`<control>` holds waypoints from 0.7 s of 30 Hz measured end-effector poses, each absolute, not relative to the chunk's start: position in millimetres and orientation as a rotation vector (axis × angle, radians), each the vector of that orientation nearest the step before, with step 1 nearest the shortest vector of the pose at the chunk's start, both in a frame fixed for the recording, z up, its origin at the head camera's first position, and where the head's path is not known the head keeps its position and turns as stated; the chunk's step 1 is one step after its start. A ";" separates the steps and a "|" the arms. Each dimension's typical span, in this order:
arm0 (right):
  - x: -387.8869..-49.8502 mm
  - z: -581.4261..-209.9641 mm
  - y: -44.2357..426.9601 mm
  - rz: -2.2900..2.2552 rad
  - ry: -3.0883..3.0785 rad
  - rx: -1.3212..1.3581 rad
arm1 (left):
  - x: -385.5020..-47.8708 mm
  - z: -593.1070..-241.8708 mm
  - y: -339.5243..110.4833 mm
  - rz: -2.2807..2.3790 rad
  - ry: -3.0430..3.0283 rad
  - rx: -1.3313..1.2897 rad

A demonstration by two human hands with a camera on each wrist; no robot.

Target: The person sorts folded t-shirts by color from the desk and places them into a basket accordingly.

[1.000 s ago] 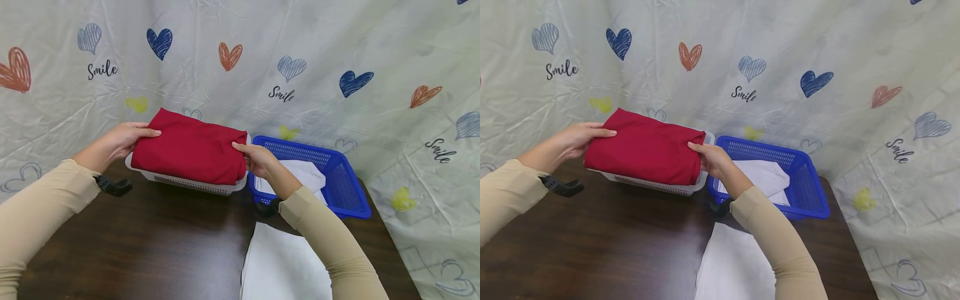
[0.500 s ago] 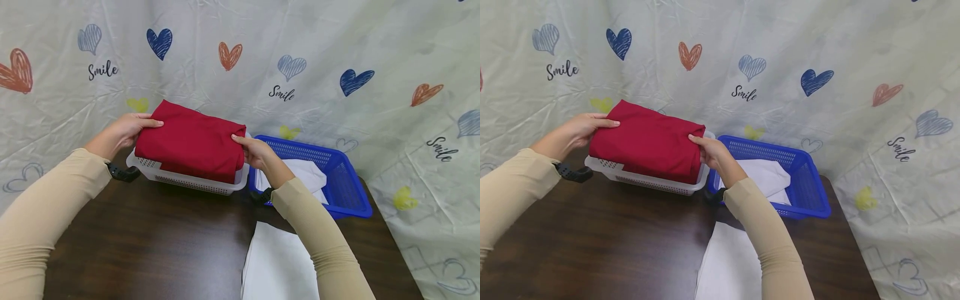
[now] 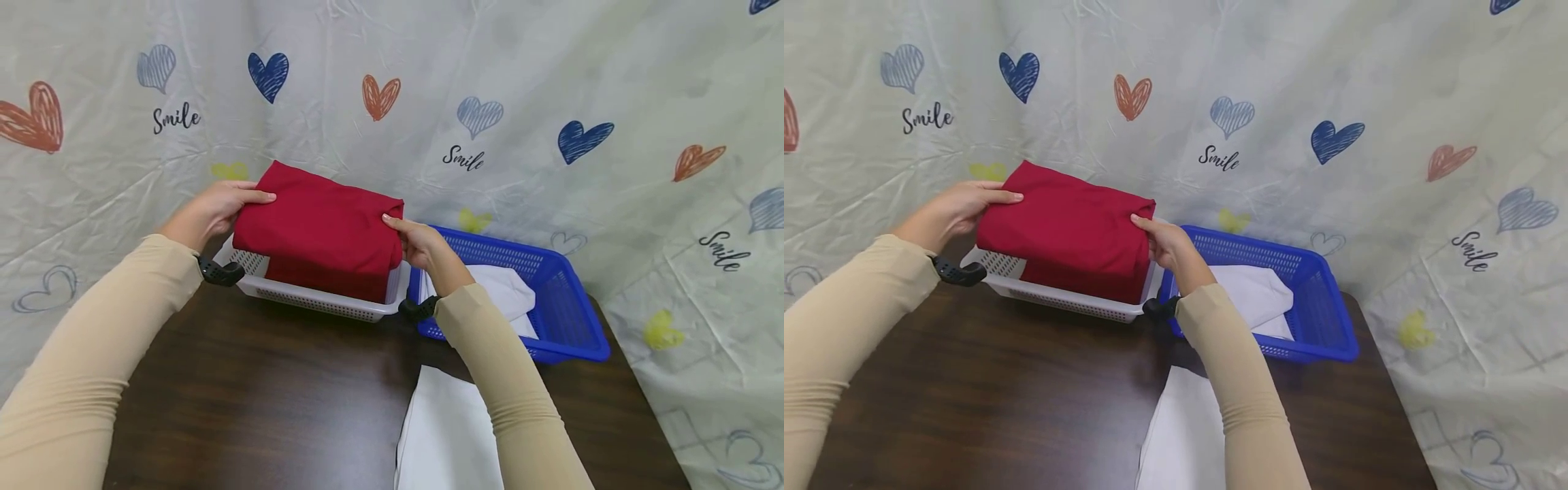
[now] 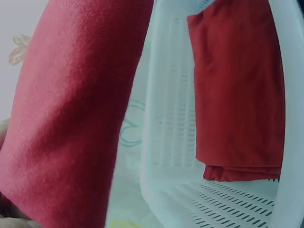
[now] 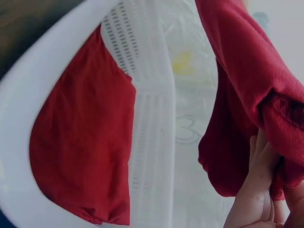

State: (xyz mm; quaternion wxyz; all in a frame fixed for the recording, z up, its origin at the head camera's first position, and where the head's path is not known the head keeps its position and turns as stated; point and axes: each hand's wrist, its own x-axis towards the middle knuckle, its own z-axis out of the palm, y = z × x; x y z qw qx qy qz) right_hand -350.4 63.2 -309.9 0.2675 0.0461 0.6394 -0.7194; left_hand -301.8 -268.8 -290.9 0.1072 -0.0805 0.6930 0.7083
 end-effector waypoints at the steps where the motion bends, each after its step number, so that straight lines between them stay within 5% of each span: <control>1: -352.0 -310.7 63.2 -1.944 1.727 0.126 | -303.0 -291.2 -268.2 2.094 2.033 -0.234; 21: -376.3 -324.0 49.1 -1.990 1.738 0.297 | -325.3 -308.1 -270.2 2.041 2.135 -0.295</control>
